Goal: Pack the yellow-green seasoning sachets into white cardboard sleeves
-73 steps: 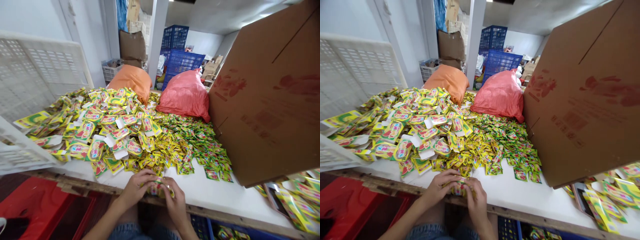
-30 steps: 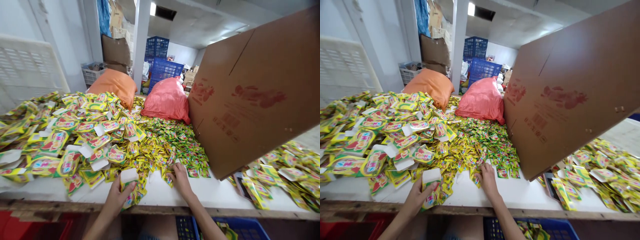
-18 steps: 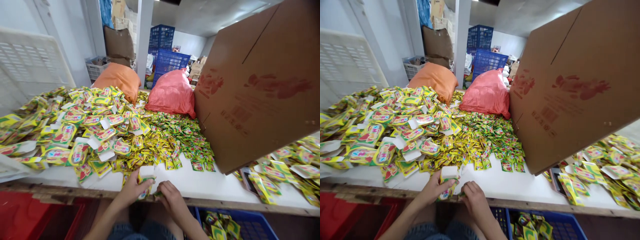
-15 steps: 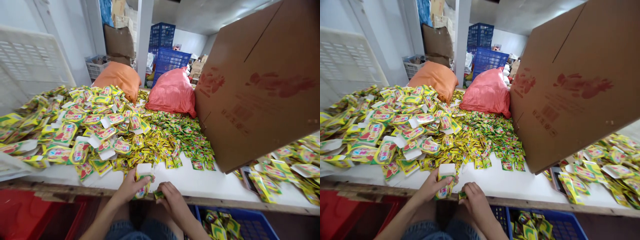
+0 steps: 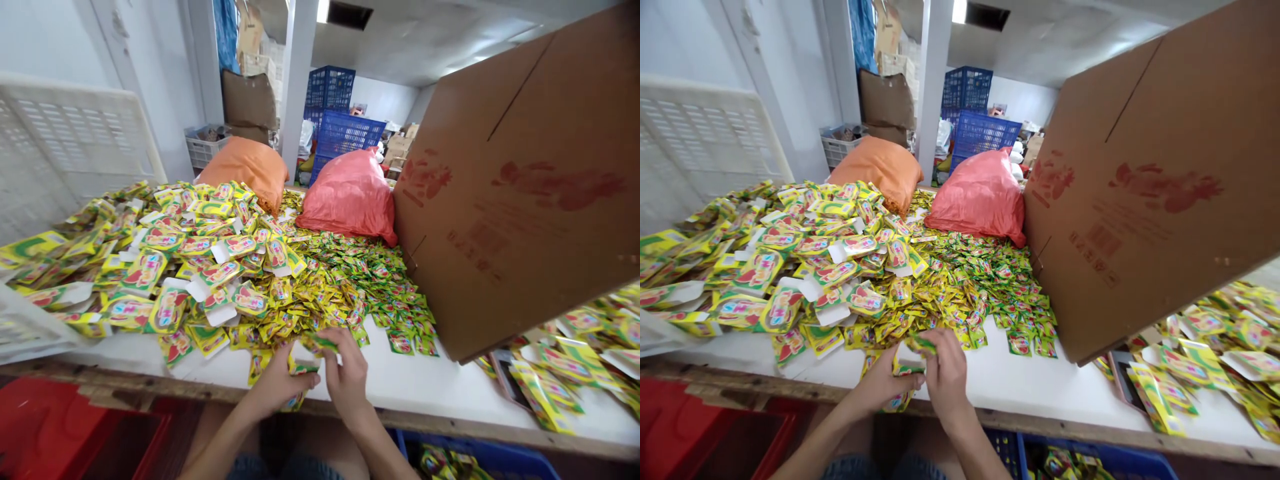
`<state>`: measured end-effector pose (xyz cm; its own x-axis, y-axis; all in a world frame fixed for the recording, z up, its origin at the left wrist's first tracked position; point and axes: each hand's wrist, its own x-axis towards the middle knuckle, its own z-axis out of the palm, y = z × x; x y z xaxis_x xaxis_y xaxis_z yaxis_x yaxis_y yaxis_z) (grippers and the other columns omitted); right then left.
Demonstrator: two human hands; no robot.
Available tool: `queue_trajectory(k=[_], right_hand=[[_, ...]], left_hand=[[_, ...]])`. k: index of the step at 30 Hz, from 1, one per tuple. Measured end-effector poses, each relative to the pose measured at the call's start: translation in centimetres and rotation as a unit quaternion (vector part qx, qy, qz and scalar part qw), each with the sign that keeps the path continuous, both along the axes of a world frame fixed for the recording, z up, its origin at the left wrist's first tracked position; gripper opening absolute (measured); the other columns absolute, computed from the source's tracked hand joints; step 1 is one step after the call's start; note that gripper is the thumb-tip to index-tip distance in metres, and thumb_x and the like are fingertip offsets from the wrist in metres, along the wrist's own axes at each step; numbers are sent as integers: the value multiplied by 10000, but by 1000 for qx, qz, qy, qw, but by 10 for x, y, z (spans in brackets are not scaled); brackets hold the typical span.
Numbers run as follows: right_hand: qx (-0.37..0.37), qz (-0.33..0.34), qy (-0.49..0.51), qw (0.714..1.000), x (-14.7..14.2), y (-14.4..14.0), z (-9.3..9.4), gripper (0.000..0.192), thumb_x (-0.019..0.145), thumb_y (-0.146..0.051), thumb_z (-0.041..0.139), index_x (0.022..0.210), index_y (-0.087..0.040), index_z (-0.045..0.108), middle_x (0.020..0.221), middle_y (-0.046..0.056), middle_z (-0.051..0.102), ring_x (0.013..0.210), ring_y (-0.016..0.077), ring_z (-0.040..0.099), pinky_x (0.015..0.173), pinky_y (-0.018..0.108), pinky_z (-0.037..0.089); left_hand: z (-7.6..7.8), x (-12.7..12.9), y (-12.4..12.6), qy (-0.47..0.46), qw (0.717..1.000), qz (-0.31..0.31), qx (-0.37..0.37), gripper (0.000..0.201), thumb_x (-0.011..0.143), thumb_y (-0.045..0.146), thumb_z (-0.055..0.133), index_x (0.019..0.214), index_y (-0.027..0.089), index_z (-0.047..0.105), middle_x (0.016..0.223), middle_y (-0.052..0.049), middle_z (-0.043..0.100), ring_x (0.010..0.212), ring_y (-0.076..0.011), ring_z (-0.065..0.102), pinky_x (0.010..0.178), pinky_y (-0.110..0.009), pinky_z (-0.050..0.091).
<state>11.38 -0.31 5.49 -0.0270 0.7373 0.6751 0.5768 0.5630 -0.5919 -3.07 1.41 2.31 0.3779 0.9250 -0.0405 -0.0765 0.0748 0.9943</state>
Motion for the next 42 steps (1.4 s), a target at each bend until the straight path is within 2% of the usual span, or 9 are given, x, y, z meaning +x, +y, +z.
queue_trajectory(k=[5,9,14,18,22,26,31,37,42], right_hand=[[-82,86,-123,985,0,-4,3,184,855,-110,411,952,-202,537,843,49,562,808,192,509,707,329,418],[-174,106,-176,963,-3,-9,27,134,846,-108,437,882,-195,533,850,51,552,821,192,503,734,327,418],[-238,144,-131,952,-10,-11,42,277,809,-81,484,1055,-207,465,1002,55,559,948,185,517,824,308,420],[-215,98,-61,970,-6,-7,26,261,809,-129,532,1044,-216,462,963,41,571,893,174,538,780,289,439],[-144,69,-132,978,-11,-5,12,102,808,-167,557,876,-235,591,979,54,536,943,221,485,818,383,404],[-162,66,-150,973,-19,-8,6,93,802,-182,556,800,-239,629,1126,61,477,1046,253,436,873,443,373],[-210,101,68,970,-20,-11,-16,218,837,-218,513,1050,-219,470,1169,85,480,1070,201,484,889,351,420],[-218,40,220,950,-25,-16,-50,194,821,-271,560,978,-197,473,874,30,585,816,158,584,726,268,481],[-177,24,126,976,-22,-15,-41,111,832,-244,542,920,-184,575,860,39,606,784,157,568,695,256,466]], left_hand=[[6,0,-2,15,999,13,34,425,616,152,691,1022,129,566,970,-61,656,907,-209,574,848,-305,426],[10,1,-4,51,996,17,71,390,619,98,630,1003,143,579,968,-43,653,912,-206,569,848,-290,420],[11,0,1,19,996,-17,88,426,583,34,579,997,135,585,956,-35,653,897,-197,569,829,-277,431],[8,-3,5,5,998,-4,69,368,607,107,630,971,134,585,907,-31,655,844,-188,575,765,-265,448],[-4,-6,7,13,999,10,46,377,576,94,628,949,132,585,891,-27,650,838,-195,568,764,-271,449],[-18,-13,7,33,998,29,33,498,574,121,652,1057,146,531,965,-42,639,878,-203,567,789,-279,449],[-20,-21,1,5,1000,10,28,603,705,264,642,1236,178,370,1111,-74,584,977,-196,553,857,-293,426],[-19,-27,-9,-22,998,14,49,622,718,271,651,1239,204,317,1124,-87,568,1007,-205,551,881,-326,416],[-10,-34,-16,51,990,89,95,280,790,292,563,1054,205,530,1060,-72,592,979,-201,563,870,-308,429]])
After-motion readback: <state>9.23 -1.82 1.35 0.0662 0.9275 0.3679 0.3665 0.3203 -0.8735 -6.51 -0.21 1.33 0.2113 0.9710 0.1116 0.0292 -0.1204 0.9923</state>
